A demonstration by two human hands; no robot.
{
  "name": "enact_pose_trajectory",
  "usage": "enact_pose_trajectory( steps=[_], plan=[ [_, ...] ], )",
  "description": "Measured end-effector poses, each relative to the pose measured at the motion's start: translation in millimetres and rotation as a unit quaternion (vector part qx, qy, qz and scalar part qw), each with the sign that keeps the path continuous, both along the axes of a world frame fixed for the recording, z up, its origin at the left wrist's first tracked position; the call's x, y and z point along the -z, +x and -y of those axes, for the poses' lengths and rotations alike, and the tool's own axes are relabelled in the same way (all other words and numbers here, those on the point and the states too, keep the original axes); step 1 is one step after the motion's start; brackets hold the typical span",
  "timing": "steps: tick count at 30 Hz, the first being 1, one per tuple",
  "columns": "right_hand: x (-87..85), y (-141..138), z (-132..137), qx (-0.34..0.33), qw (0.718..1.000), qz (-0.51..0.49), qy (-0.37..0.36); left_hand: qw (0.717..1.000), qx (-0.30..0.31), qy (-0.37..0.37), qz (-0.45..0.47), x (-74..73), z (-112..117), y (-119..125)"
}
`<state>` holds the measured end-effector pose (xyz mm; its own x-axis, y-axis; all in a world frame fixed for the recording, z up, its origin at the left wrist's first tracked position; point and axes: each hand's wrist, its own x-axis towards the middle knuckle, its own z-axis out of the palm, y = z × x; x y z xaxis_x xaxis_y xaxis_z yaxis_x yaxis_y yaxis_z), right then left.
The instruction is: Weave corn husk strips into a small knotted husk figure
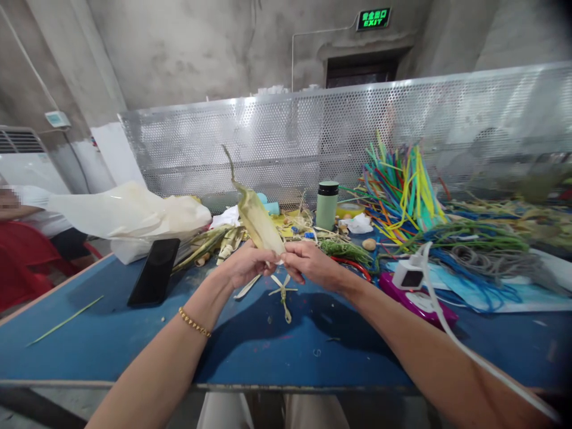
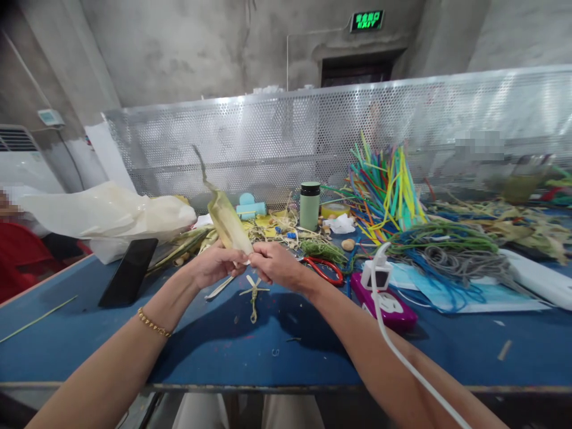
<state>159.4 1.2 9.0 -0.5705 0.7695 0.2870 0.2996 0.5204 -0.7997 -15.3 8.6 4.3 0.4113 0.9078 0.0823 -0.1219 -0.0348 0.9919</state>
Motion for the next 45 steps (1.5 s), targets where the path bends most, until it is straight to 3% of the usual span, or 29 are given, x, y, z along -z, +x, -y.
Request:
enact_pose_trajectory(
  steps=[7,11,14,18,23,27,31,40,45],
  plan=[
    [17.5,-6,-3,-0.063,0.979,-0.095,-0.166,0.996,-0.002,0.03,-0.086,1.8,-3,-6],
    [16.6,-7,-4,-0.071,0.96,-0.156,-0.223,0.999,-0.005,0.03,-0.044,1.6,-3,-5],
    [11.7,-4,-6,-0.055,0.979,-0.117,-0.16,0.999,-0.013,0.04,-0.012,3.1,-4,-2],
    [8.3,-2,-10,0.002,0.999,0.001,-0.042,0.994,-0.022,0.071,-0.083,3.4,-2,2],
    [11.7,-3,-13,0.048,0.993,0.07,0.082,0.979,-0.03,0.117,-0.166,2.5,2,3],
    [14.4,-5,-12,0.096,0.97,0.111,0.192,0.976,-0.052,0.138,-0.16,7.4,-2,5],
    [15.0,-6,-9,0.117,0.955,0.133,0.238,0.985,-0.059,0.095,-0.134,8.8,-2,6],
    [21.1,-7,-9,0.08,0.938,0.143,0.307,0.987,-0.049,0.051,-0.142,2.1,3,6],
    [17.8,-5,-11,0.081,0.949,0.137,0.272,0.993,-0.012,0.022,-0.116,3.6,2,4]
  ],
)
